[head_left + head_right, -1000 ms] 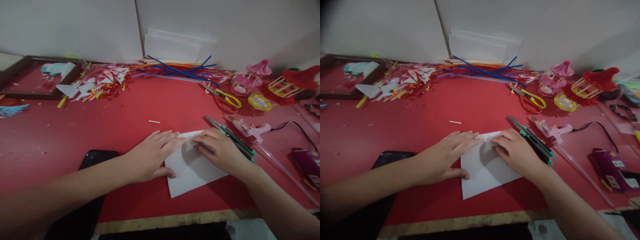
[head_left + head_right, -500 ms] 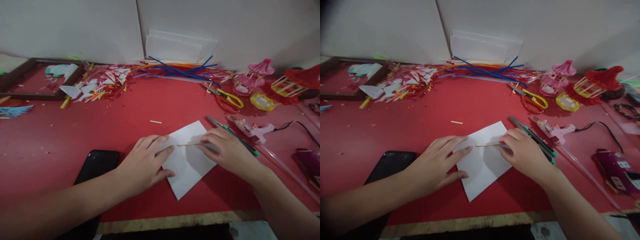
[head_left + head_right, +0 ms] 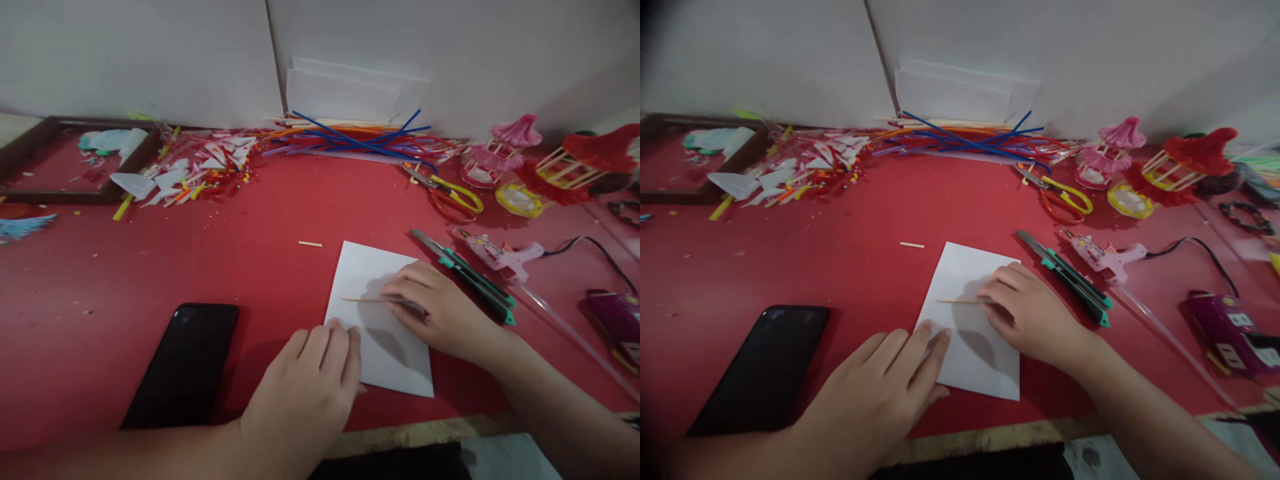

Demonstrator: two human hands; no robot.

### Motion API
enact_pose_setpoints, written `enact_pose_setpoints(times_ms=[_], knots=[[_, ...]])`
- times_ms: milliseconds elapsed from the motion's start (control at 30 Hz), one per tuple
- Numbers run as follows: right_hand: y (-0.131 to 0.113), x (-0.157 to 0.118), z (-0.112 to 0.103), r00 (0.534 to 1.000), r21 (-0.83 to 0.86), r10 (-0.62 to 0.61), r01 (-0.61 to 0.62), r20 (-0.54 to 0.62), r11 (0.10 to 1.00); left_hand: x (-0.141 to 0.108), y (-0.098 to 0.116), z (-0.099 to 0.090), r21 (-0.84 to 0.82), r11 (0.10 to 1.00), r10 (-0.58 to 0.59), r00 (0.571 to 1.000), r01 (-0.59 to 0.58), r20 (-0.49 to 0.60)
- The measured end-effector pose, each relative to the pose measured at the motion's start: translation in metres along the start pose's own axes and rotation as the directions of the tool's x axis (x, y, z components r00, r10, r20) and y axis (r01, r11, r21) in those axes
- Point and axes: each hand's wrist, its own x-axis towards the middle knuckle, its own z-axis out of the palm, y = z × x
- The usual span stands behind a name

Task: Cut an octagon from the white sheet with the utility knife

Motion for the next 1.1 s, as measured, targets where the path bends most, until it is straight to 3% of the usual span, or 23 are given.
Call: enact_pose_setpoints(times_ms=[367, 1100], knots=[[-0.017, -0.003, 0.014, 0.998, 0.07, -0.065, 0.066, -0.015, 0.995, -0.005, 0.014, 0.013, -0.053, 0.998, -0.024, 0.984, 0.015, -0.176], [-0.022, -0.006, 0.019, 0.998, 0.069, -0.04, 0.043, -0.045, 0.997, -0.01, 0.009, 0.015, -0.053, 0.998, 0.027, 0.989, -0.035, -0.143]])
